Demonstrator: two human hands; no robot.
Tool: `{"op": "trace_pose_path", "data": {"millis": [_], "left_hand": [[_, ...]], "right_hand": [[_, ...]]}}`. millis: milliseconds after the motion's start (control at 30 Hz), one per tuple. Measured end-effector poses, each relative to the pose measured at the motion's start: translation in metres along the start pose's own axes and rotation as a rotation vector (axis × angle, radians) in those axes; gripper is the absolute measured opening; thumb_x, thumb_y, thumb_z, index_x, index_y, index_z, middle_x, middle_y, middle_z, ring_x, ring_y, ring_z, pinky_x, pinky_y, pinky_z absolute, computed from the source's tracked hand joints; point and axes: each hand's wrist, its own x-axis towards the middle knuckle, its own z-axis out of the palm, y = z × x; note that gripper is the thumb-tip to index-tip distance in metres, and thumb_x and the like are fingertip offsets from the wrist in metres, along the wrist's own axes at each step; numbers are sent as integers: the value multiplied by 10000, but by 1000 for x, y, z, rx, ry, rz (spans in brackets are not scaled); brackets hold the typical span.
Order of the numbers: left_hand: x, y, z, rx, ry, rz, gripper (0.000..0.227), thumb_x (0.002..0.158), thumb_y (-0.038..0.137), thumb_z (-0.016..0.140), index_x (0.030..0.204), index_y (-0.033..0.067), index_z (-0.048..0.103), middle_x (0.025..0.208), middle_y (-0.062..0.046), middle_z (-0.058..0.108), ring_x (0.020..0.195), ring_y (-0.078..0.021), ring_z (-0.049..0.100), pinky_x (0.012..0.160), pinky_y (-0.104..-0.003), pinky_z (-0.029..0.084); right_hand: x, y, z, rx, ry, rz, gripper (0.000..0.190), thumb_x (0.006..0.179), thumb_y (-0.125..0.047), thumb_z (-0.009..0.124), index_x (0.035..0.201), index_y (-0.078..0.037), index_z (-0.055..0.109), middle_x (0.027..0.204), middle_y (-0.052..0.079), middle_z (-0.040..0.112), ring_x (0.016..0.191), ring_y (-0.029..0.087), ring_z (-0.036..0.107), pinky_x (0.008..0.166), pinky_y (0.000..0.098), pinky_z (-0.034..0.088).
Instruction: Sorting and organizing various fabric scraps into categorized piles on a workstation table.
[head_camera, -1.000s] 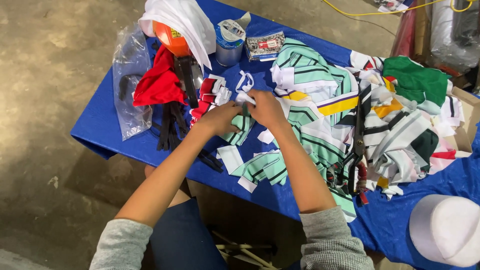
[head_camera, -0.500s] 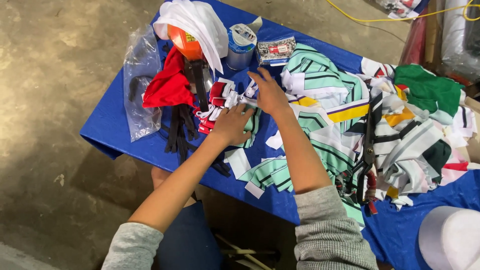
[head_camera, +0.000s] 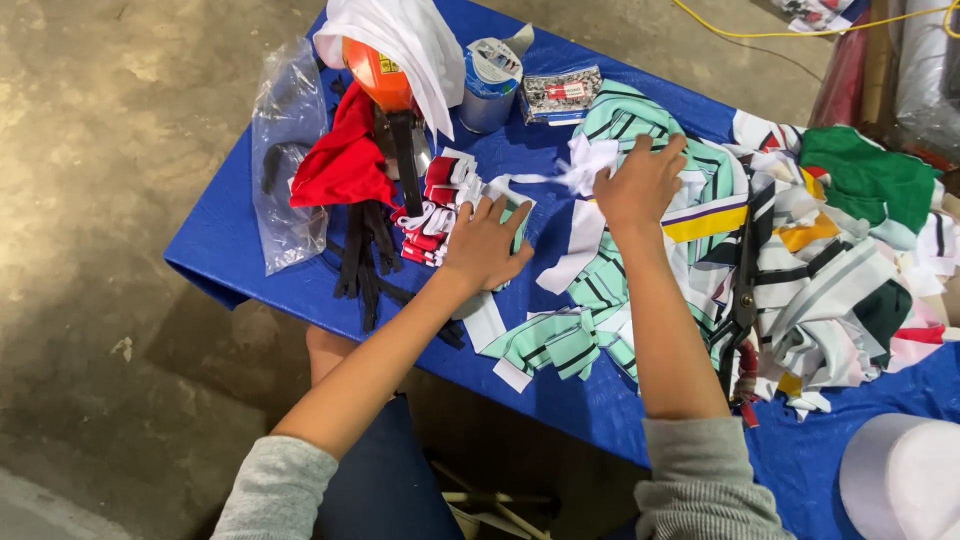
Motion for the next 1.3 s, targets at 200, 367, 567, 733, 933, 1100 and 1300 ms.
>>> {"op": "trace_pose_path", "data": {"millis": [200, 367, 567, 733, 933, 1100, 1300], "left_hand": [[-13, -2, 28, -169, 352, 165, 451, 982, 222, 435, 1325, 44, 668, 1401, -204, 613, 1337, -328, 526, 1054, -454, 398], [13, -11, 49, -31, 111, 32, 564, 999, 341, 365, 1470, 98, 556, 1562, -215, 462, 1457, -356, 417, 1153, -495, 270], [38, -11, 35, -58, -38, -62, 610, 983, 304, 376, 1529, 41, 447, 1680, -236, 240, 1474, -386, 347, 1127, -487, 290], [41, -11, 37, -11, -86, -99, 732, 956, 354, 409, 1599, 29, 283, 1713, -215, 130, 1478, -373, 279, 1108, -480, 274], [27, -3, 28, 72, -136, -71, 692, 976, 322, 337, 1621, 73, 303, 1732, -186, 81, 1461, -337, 258, 1065, -436, 264], [25, 0, 26, 97, -167, -47, 722, 977, 322, 337, 1653, 95, 227, 1729, -207, 72, 1456, -346, 235, 1035, -448, 246], [29, 2, 28, 174, -219, -59, 706, 971, 424, 331, 1606, 113, 347, 1720, -173, 136, 1434, -327, 226, 1013, -445, 220]], "right_hand": [[-46, 14, 12, 208, -178, -217, 221, 866, -242, 758, 1024, -89, 738, 1082, 143, 599, 979, 457, 693, 798, 581, 580], [-67, 10, 49, 313, -255, -382, 151, 889, -183, 716, 1025, -120, 743, 971, 117, 702, 943, 362, 740, 751, 480, 609], [-49, -18, 85, 426, -273, -344, 318, 920, -144, 692, 1218, -39, 662, 1106, 191, 646, 1057, 429, 696, 817, 500, 622], [-10, -27, 121, 383, -396, -286, 374, 949, -269, 623, 1266, -73, 660, 1222, 149, 583, 1146, 383, 665, 918, 491, 598], [9, -28, 111, 107, -260, -411, 450, 901, -145, 619, 1340, -48, 648, 1365, 211, 525, 1275, 455, 557, 1051, 554, 485], [-15, -43, 59, 83, -71, -252, 579, 908, 8, 661, 1456, 100, 499, 1537, 332, 354, 1371, 475, 479, 1113, 558, 434], [-8, -41, 113, 111, -209, -406, 405, 940, -285, 671, 1310, -122, 658, 1299, 117, 576, 1201, 373, 624, 922, 548, 529]]}}
